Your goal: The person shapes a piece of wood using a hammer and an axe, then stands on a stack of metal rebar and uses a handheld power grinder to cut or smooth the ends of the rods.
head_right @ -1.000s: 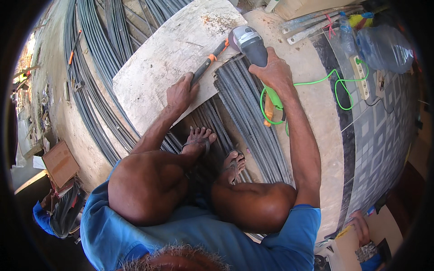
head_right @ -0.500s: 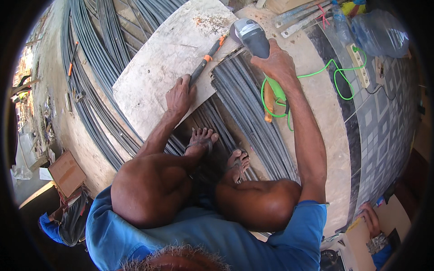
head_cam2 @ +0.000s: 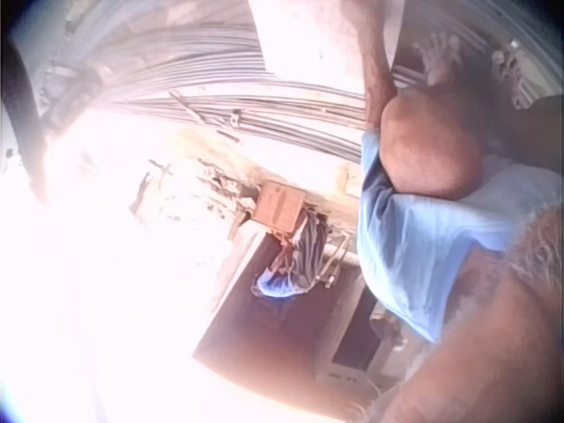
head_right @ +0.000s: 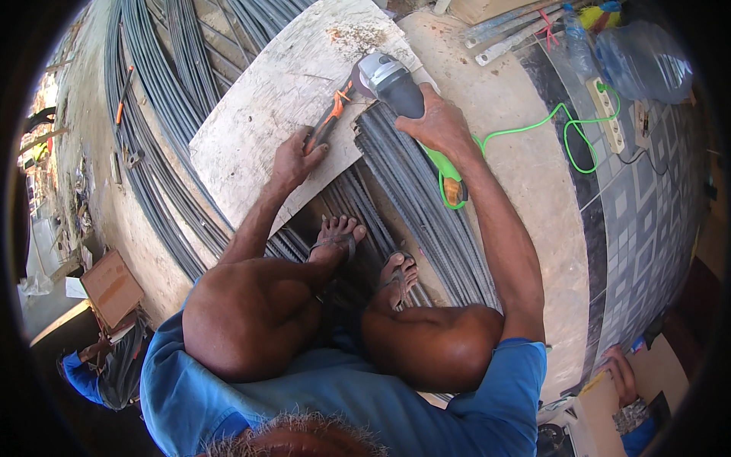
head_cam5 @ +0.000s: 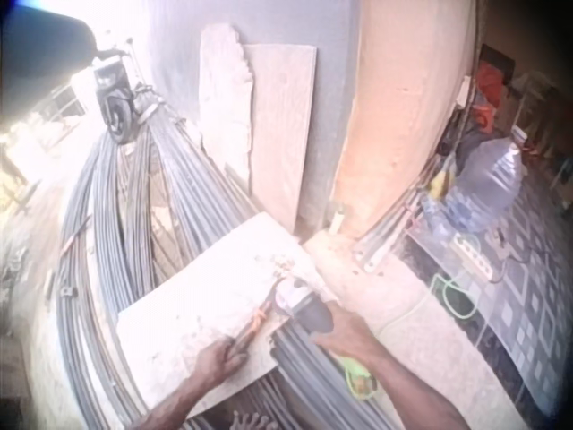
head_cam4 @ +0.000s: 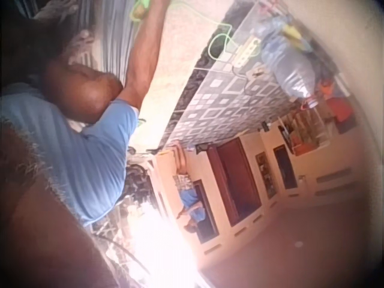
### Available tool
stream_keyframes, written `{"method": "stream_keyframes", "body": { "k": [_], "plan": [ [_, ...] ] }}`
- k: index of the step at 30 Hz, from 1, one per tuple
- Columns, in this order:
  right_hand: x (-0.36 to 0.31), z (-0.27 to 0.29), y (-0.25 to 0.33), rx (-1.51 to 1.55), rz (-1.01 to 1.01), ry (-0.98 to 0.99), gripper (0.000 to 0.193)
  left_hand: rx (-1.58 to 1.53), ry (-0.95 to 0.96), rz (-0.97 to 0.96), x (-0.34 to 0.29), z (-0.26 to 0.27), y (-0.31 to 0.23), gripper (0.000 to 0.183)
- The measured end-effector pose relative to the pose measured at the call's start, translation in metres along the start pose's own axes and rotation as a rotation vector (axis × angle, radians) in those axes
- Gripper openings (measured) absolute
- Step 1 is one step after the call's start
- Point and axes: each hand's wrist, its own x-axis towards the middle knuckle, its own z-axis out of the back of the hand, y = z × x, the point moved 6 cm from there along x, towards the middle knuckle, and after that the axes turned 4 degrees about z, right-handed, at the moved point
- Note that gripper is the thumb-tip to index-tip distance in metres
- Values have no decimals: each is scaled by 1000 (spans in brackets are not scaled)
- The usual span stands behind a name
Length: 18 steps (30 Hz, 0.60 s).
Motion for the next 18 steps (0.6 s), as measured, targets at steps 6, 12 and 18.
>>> {"method": "stream_keyframes", "body": {
  "k": [6,12,18],
  "plan": [
    [5,5,-9,-30,2,-61,75,-8,46,-38,5,-2,5,54],
    [-1,11,-9,-13,-16,-87,78,-45,-16,-90,2,-3,6,51],
    [2,-3,-6,-36,26,-35,75,-142,55,-37,0,-5,6,43]
  ]
}}
